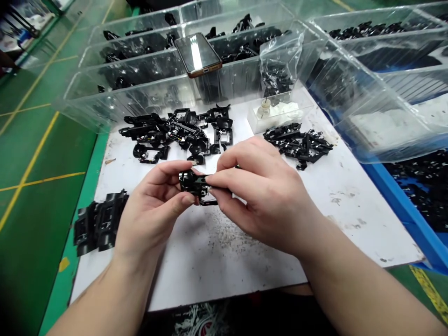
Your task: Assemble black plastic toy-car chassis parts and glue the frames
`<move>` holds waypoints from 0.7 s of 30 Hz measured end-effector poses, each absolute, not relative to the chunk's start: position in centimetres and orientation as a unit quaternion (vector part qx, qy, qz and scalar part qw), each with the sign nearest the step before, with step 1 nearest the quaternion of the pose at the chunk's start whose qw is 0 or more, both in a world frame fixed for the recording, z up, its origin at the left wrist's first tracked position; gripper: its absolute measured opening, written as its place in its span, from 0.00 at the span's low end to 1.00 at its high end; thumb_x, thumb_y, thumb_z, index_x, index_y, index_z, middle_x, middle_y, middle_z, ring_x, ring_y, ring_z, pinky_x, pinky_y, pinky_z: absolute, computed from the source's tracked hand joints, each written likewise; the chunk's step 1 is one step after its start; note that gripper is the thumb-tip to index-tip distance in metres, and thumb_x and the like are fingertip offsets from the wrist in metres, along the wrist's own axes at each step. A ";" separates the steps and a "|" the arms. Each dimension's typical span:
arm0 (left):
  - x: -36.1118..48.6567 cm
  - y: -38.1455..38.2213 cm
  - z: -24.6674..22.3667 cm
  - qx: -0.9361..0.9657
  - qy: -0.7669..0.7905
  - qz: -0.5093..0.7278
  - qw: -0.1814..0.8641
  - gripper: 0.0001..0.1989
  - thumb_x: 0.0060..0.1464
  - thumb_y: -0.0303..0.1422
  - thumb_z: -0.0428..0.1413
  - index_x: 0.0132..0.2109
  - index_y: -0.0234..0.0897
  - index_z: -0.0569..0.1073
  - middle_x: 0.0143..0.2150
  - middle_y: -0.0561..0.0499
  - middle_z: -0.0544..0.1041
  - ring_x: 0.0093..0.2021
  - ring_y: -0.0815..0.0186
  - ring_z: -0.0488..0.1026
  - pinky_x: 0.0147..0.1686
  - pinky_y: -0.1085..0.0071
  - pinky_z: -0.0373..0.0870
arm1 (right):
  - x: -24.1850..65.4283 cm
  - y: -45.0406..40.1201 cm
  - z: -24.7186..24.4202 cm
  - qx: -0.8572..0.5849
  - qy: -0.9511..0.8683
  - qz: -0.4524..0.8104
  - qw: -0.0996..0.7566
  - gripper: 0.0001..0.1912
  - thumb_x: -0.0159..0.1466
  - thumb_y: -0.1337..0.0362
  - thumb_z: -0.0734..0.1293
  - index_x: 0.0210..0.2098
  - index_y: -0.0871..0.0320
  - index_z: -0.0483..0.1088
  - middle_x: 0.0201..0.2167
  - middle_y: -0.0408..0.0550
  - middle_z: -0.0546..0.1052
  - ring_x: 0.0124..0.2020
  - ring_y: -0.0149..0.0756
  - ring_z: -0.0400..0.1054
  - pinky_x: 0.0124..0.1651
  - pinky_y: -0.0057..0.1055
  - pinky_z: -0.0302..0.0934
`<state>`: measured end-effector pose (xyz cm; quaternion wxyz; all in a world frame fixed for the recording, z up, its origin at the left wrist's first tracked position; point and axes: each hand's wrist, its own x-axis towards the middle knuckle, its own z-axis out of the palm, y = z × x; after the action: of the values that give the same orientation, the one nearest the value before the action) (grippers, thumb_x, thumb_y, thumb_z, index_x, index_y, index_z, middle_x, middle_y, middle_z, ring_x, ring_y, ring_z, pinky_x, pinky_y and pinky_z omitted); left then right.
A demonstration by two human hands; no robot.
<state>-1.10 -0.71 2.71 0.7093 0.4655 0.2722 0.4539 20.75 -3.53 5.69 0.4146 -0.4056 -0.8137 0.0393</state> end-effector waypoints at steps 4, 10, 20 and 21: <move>-1.2 -0.8 2.7 0.478 0.272 0.456 0.700 0.21 0.59 0.21 0.71 0.56 0.45 0.83 0.51 0.55 0.86 0.49 0.74 0.83 0.51 0.85 0.80 | 21.0 -3.5 5.7 -0.405 -0.823 0.050 0.395 0.07 0.69 0.73 0.73 0.45 0.60 0.79 0.42 0.53 0.78 0.44 0.41 0.72 0.48 0.45 0.69; -1.0 -1.2 2.7 0.510 0.283 0.453 0.674 0.18 0.63 0.21 0.68 0.56 0.44 0.81 0.53 0.53 0.84 0.52 0.73 0.81 0.55 0.83 0.79 | 21.2 -3.7 5.5 -0.421 -0.817 0.082 0.384 0.12 0.69 0.75 0.71 0.46 0.52 0.78 0.44 0.50 0.78 0.45 0.42 0.75 0.47 0.42 0.71; -0.5 -1.8 2.5 0.487 0.320 0.511 0.632 0.12 0.66 0.25 0.67 0.52 0.44 0.80 0.49 0.52 0.82 0.49 0.73 0.79 0.51 0.81 0.79 | 20.7 -3.5 5.5 -0.436 -0.783 0.125 0.425 0.07 0.67 0.66 0.76 0.44 0.56 0.77 0.47 0.53 0.78 0.47 0.41 0.76 0.47 0.38 0.74; -0.5 -1.8 2.5 0.482 0.323 0.512 0.634 0.12 0.65 0.26 0.67 0.52 0.44 0.80 0.49 0.52 0.82 0.49 0.72 0.79 0.51 0.80 0.79 | 20.8 -3.5 5.5 -0.438 -0.783 0.123 0.425 0.07 0.67 0.66 0.76 0.43 0.55 0.77 0.47 0.53 0.78 0.48 0.41 0.76 0.48 0.38 0.74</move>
<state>-0.52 -1.76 2.52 0.6337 0.4821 0.3231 0.5115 20.78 -3.48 5.47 0.4248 -0.4382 -0.7825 0.1235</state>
